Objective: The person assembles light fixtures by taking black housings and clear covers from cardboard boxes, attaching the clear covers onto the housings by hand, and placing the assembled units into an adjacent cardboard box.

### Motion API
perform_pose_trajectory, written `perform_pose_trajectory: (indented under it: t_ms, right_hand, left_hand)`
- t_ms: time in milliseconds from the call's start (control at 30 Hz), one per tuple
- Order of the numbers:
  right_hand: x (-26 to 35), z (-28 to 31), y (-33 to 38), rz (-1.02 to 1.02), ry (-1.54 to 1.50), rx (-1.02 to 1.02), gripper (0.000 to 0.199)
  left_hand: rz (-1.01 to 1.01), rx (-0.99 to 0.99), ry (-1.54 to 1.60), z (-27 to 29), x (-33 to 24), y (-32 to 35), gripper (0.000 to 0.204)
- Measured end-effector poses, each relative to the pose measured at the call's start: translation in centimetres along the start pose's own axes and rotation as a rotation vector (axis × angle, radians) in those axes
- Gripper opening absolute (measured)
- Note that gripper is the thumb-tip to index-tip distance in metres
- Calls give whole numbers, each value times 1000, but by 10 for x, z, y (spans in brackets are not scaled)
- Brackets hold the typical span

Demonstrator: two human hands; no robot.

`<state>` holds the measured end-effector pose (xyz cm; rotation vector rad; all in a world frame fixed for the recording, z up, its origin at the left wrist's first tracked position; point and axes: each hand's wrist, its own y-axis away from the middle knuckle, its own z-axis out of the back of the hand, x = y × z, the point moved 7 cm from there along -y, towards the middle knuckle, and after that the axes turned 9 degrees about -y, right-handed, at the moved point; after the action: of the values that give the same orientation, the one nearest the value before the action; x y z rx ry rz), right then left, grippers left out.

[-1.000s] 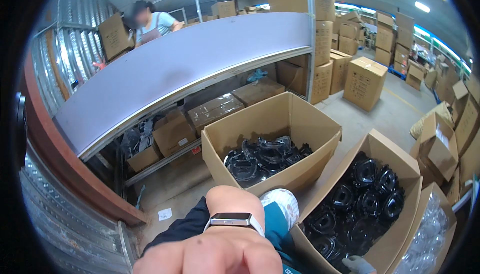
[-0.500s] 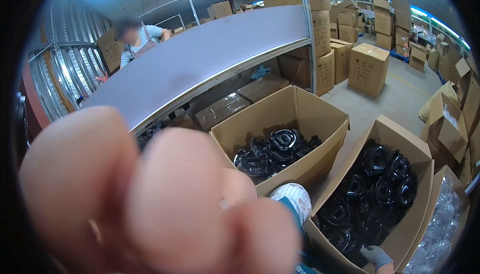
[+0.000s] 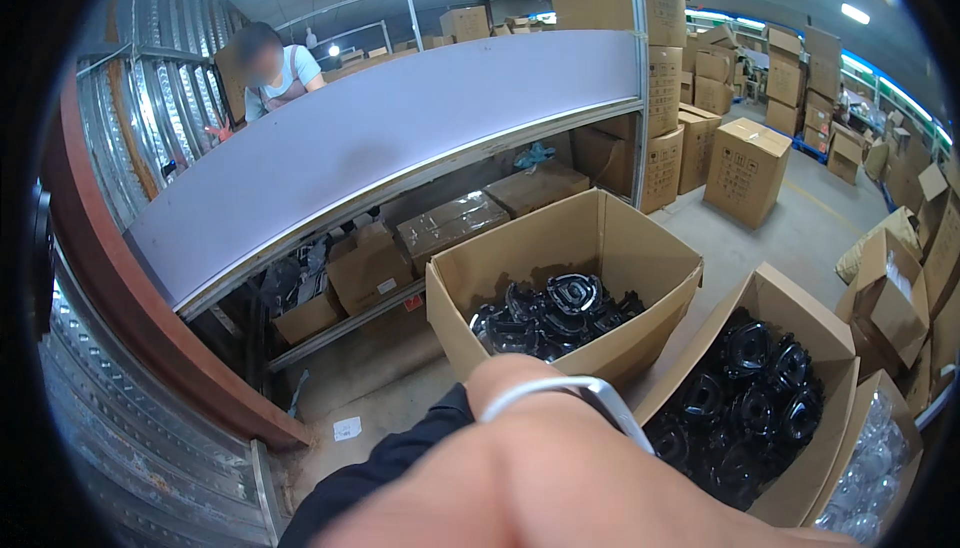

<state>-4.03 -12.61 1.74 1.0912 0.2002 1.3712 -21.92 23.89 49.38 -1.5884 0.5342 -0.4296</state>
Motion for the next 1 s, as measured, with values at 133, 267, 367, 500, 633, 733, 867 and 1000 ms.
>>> perform_pose_trajectory:
  t_ms: [133,267,367,500,633,733,867,1000]
  right_hand:
    - [-7,-1,-5,-2,-35,4,69]
    - [-4,0,-7,2,-61,12,70]
    - [-6,0,-9,2,-88,15,71]
    - [-19,-4,-18,-33,-146,40,71]
    - [-7,-2,-14,31,-57,-44,70]
    - [26,2,18,93,-114,-62,63]
    - [85,16,103,371,-453,-116,50]
    - [104,-35,166,529,51,-201,58]
  left_hand:
    - [-32,-9,-4,3,-4,3,56]
    - [-39,-11,0,5,-3,1,62]
    - [-41,0,11,4,-4,-1,66]
    - [-32,-4,-2,6,-4,-2,71]
    - [-28,13,14,9,-2,4,77]
    - [-27,56,16,16,8,29,81]
    - [483,140,-374,47,74,127,66]
    - [1244,475,-1232,74,113,297,58]
